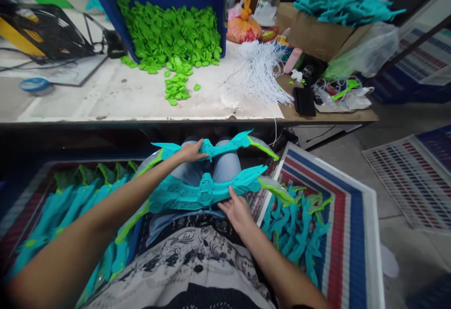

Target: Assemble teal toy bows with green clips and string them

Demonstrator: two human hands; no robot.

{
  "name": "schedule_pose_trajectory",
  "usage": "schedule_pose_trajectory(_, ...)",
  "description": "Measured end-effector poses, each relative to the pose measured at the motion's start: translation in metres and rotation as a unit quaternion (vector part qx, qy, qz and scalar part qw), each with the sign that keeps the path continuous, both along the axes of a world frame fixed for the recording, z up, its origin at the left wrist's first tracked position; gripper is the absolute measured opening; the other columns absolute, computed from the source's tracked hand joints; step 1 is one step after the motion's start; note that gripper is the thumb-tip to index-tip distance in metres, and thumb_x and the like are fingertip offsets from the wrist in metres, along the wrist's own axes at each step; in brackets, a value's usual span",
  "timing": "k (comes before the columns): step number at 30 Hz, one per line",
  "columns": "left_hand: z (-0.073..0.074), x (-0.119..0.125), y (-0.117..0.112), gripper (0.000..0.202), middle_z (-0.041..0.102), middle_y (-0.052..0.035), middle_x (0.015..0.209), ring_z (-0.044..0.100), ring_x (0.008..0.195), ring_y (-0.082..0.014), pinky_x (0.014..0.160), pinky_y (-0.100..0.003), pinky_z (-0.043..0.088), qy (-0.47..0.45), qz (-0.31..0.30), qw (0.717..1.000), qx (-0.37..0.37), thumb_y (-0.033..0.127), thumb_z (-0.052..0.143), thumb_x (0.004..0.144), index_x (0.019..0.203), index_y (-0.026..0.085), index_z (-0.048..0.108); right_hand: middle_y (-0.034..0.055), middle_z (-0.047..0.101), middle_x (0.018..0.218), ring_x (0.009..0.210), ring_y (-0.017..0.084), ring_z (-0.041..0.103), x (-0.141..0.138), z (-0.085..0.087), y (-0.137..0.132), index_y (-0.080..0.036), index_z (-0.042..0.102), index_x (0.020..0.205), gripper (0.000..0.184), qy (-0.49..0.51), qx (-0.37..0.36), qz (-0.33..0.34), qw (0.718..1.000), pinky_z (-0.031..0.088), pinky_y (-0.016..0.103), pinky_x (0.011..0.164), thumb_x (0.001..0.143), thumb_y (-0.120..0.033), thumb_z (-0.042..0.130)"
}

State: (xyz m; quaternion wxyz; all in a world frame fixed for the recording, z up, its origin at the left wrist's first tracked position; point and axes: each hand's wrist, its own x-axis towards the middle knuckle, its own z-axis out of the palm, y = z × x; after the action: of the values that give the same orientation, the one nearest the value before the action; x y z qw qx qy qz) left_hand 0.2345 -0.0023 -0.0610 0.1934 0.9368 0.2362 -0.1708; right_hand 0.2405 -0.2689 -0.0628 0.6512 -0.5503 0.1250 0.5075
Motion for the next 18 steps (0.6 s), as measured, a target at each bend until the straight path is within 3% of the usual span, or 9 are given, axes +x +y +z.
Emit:
schedule_pose_trajectory(2,-0.004,0.001,-0.003,0.084,0.058,-0.0269,0.123,0.053,0.118,-0.0382,0.098,-0.044,0.034,-0.023,0.016,0.999,0.029,0.053,0.048,0.087,0.146,0.001,0.018,0.0058,0.072,0.077,0.069,0.021,0.069,0.020,0.020,-0.015,-0.018,0.066,0.078,0.040,-0.056,-0.052,0.220,0.973,0.053,0.032,0.061,0.066,-0.056,0.071)
schedule_pose_trajectory(4,-0.009,0.000,-0.010,0.086,0.059,-0.0277,0.121,0.054,0.115,-0.0384,0.097,-0.045,0.033,-0.063,0.032,0.996,0.058,0.055,0.046,0.088,0.146,-0.002,0.016,0.0048,0.070,0.069,0.060,0.019,0.064,0.050,0.043,-0.007,-0.018,0.068,0.073,0.033,-0.229,-0.079,0.370,0.897,0.050,0.031,0.058,0.073,-0.051,0.066)
schedule_pose_trajectory(6,-0.013,0.000,-0.015,0.088,0.062,-0.0263,0.116,0.057,0.110,-0.0369,0.095,-0.043,0.035,-0.091,0.027,0.993,0.069,0.058,0.043,0.088,0.146,-0.001,0.017,0.0043,0.071,0.076,0.071,0.020,0.064,0.087,0.061,0.035,-0.021,0.070,0.076,0.026,-0.472,-0.063,0.370,0.798,0.050,0.033,0.069,0.081,-0.044,0.059)
schedule_pose_trajectory(8,-0.015,0.000,-0.015,0.088,0.065,-0.0245,0.109,0.060,0.105,-0.0357,0.093,-0.042,0.036,-0.095,0.011,0.993,0.068,0.062,0.042,0.087,0.146,0.001,0.020,0.0066,0.072,0.093,0.088,0.023,0.063,0.125,0.071,0.107,-0.021,0.071,0.087,0.021,-0.659,-0.049,0.310,0.683,0.047,0.037,0.083,0.084,-0.035,0.056)
schedule_pose_trajectory(9,-0.015,0.001,-0.014,0.087,0.066,-0.0236,0.106,0.061,0.103,-0.0353,0.092,-0.042,0.037,-0.093,0.004,0.994,0.064,0.062,0.042,0.087,0.146,0.001,0.021,0.0085,0.071,0.098,0.095,0.025,0.061,0.142,0.072,0.149,-0.020,0.071,0.090,0.020,-0.716,-0.050,0.296,0.630,0.045,0.039,0.089,0.085,-0.030,0.054)
schedule_pose_trajectory(11,-0.015,0.003,-0.010,0.086,0.067,-0.0223,0.102,0.062,0.100,-0.0349,0.090,-0.042,0.038,-0.091,-0.001,0.994,0.060,0.063,0.042,0.087,0.146,0.002,0.024,0.0123,0.067,0.108,0.106,0.027,0.055,0.170,0.069,0.235,-0.015,0.069,0.097,0.021,-0.781,-0.066,0.285,0.551,0.038,0.042,0.100,0.085,-0.022,0.054)
schedule_pose_trajectory(13,-0.017,0.006,-0.007,0.087,0.068,-0.0222,0.101,0.063,0.099,-0.0348,0.090,-0.042,0.039,-0.087,0.001,0.995,0.052,0.063,0.043,0.087,0.146,0.002,0.024,0.0143,0.061,0.122,0.115,0.028,0.048,0.190,0.062,0.309,-0.012,0.065,0.108,0.026,-0.813,-0.080,0.282,0.503,0.035,0.043,0.103,0.085,-0.019,0.053)
schedule_pose_trajectory(15,-0.021,0.007,-0.004,0.087,0.067,-0.0224,0.101,0.062,0.100,-0.0348,0.090,-0.044,0.040,-0.088,0.007,0.996,0.035,0.061,0.044,0.086,0.146,0.002,0.022,0.0153,0.057,0.128,0.119,0.030,0.043,0.201,0.056,0.362,-0.011,0.062,0.111,0.029,-0.823,-0.103,0.285,0.481,0.036,0.045,0.101,0.085,-0.019,0.055)
schedule_pose_trajectory(18,-0.020,0.005,0.000,0.084,0.063,-0.0224,0.112,0.058,0.107,-0.0346,0.091,-0.045,0.041,-0.118,0.023,0.993,-0.005,0.054,0.052,0.085,0.146,0.004,0.023,0.0174,0.062,0.116,0.112,0.030,0.047,0.211,0.051,0.392,-0.011,0.063,0.101,0.020,-0.811,-0.136,0.292,0.488,0.038,0.046,0.097,0.086,-0.018,0.053)
